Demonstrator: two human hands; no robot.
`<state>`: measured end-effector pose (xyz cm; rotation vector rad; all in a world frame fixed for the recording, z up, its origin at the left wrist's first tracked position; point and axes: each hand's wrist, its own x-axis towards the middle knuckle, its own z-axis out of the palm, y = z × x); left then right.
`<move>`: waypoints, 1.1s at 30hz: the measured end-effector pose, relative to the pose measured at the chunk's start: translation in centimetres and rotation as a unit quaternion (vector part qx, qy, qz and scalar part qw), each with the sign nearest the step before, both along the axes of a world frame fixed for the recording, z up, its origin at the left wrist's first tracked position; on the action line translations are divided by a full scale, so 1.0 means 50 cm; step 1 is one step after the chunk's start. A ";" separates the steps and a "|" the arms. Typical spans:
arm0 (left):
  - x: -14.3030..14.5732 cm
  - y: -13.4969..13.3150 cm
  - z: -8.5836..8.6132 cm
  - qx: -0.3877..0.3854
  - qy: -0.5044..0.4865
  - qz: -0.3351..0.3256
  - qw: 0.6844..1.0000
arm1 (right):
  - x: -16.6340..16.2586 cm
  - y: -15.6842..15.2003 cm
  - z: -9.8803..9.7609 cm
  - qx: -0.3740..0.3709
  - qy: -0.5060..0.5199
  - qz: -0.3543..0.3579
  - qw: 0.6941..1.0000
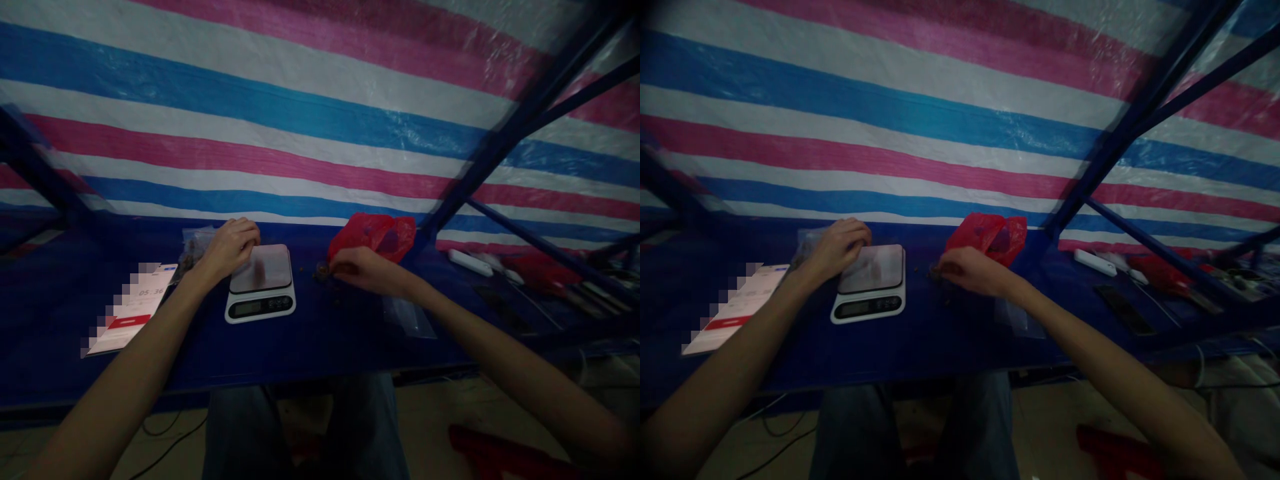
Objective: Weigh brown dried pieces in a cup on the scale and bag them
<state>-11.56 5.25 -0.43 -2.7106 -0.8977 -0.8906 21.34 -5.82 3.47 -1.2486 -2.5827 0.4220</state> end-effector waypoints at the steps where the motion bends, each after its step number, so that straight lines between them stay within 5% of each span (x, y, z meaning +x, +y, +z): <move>1: 0.001 0.000 -0.001 0.000 0.002 0.001 1.000 | 0.003 -0.025 -0.019 -0.008 -0.033 -0.005 0.999; 6: 0.009 0.001 -0.009 -0.006 0.021 -0.007 1.000 | 0.002 -0.100 -0.120 0.077 -0.119 -0.102 0.985; 10: 0.011 0.000 -0.014 -0.006 0.012 -0.005 1.000 | -0.006 -0.084 -0.147 0.085 -0.112 -0.089 0.986; 18: 0.006 0.001 -0.013 -0.015 0.013 -0.001 1.000 | -0.005 -0.050 -0.107 0.072 -0.142 -0.010 0.987; 25: -0.002 0.007 -0.016 -0.017 0.023 0.001 1.000 | -0.005 -0.012 -0.037 0.111 -0.120 -0.042 0.986; 33: -0.003 0.007 -0.014 -0.010 0.029 0.007 0.999 | -0.031 0.068 -0.020 0.094 -0.112 -0.003 0.989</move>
